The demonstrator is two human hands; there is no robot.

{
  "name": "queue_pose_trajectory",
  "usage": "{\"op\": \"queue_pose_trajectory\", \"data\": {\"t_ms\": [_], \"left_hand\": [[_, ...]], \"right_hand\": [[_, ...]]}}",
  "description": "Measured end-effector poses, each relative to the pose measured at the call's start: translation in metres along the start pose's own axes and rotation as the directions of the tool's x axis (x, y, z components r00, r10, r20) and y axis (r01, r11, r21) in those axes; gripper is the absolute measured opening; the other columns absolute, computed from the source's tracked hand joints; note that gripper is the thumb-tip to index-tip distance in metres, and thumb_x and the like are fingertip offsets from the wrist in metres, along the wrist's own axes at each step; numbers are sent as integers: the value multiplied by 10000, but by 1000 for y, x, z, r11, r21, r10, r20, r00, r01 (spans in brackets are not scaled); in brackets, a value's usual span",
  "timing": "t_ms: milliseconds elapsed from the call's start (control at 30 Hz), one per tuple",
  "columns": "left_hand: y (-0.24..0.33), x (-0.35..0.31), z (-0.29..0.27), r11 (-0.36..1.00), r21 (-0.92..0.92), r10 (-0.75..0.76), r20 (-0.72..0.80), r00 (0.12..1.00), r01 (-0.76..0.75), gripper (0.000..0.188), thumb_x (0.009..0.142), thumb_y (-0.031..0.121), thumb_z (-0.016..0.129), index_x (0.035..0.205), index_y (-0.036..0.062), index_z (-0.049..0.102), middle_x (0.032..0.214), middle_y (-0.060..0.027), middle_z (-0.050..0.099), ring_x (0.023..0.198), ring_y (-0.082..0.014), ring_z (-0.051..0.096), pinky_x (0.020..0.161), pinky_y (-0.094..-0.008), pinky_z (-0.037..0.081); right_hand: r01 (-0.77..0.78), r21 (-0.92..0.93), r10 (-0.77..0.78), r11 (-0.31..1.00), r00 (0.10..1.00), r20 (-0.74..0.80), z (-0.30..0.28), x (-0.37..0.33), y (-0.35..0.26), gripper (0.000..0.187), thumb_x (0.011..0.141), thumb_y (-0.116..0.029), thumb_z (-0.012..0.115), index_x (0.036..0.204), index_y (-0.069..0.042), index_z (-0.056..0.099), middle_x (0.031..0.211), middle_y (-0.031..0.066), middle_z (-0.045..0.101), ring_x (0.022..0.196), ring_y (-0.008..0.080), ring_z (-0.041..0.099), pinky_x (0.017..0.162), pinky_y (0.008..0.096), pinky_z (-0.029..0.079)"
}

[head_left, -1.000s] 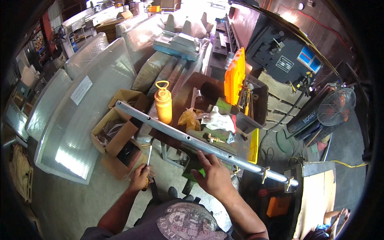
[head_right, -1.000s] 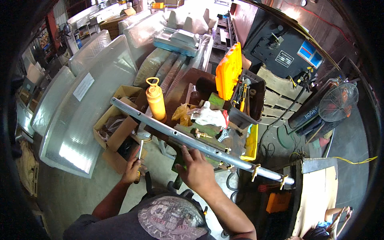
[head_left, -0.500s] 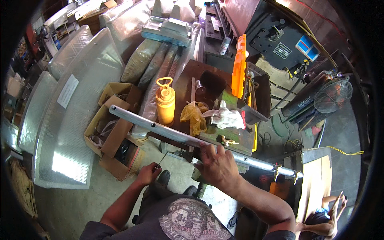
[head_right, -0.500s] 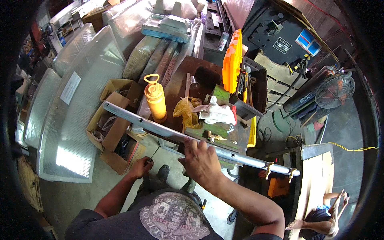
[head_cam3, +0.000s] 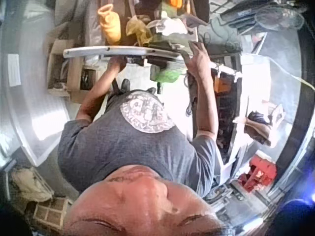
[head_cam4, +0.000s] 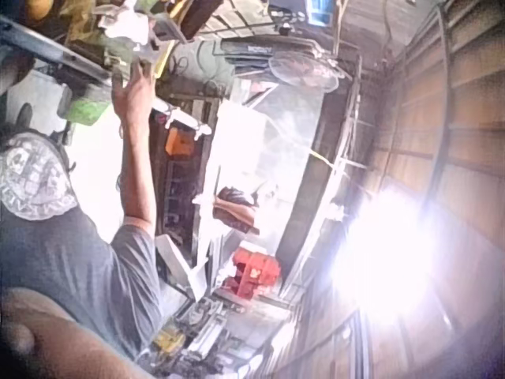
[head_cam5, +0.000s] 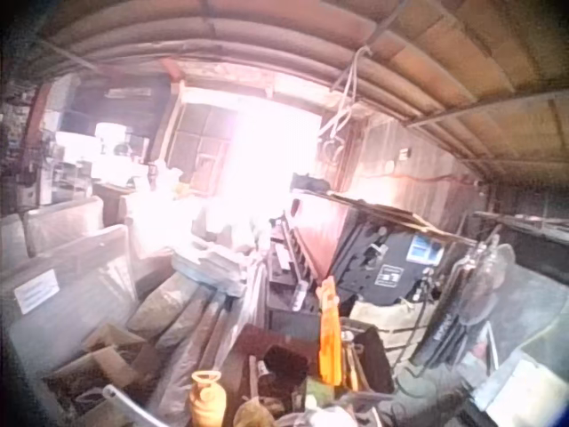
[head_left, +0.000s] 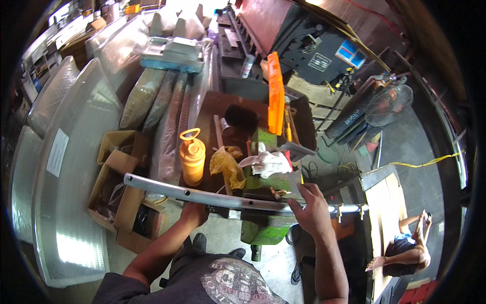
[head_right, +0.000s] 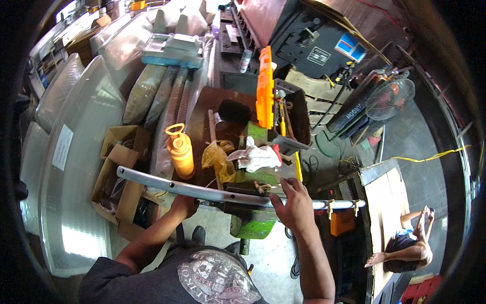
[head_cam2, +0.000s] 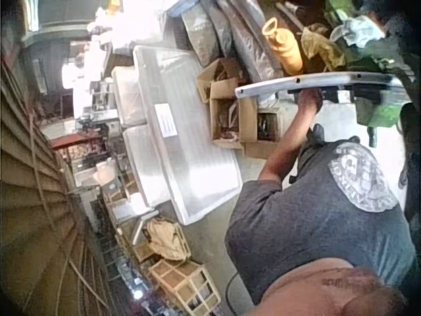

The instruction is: The person uses a screwdriver and adjustable wrench to tighten brass valves onto a metal pipe clamped in a vise. They wipe the pipe with a cloth and reposition the pipe to access different fittings.

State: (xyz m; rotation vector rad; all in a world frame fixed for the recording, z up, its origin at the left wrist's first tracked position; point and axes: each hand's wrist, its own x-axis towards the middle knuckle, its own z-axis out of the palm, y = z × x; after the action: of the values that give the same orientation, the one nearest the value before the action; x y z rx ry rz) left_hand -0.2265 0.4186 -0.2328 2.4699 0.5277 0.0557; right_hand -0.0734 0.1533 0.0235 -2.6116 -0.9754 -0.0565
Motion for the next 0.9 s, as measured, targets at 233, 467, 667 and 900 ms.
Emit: {"op": "queue_pose_trajectory", "data": {"t_ms": [233,467,667,900], "left_hand": [[-31,55,56,969,100,244,-227,943,-227,381,858,224,642,1195,49,604,1081,-190,617,980,-413,651,822,-533,523],[-38,52,60,933,115,357,-418,836,-341,430,836,187,679,1237,44,615,1180,-213,616,1004,-404,654,857,-519,527],[-14,15,30,951,121,308,-286,908,-284,521,836,203,701,1323,50,591,1286,-206,609,1212,-402,572,1026,-532,438],[-13,-22,-7,974,-53,209,-148,967,-219,597,761,147,766,1320,45,581,1233,-205,616,1208,-429,543,1030,-519,419]], "right_hand": [[-94,58,99,994,991,-86,13,12,42,260,880,-225,719,960,19,762,1149,170,688,1014,372,676,890,424,529],[-61,186,62,981,998,2,16,13,33,276,922,-213,670,1120,-32,732,1149,181,700,1072,373,664,916,422,519],[66,91,-89,994,953,290,27,43,28,352,882,-130,642,1229,-108,698,1102,204,714,1031,388,675,905,446,531],[146,81,-167,986,871,462,16,64,18,442,847,-108,657,1289,-124,663,1103,195,716,1008,385,686,900,449,536]]}}
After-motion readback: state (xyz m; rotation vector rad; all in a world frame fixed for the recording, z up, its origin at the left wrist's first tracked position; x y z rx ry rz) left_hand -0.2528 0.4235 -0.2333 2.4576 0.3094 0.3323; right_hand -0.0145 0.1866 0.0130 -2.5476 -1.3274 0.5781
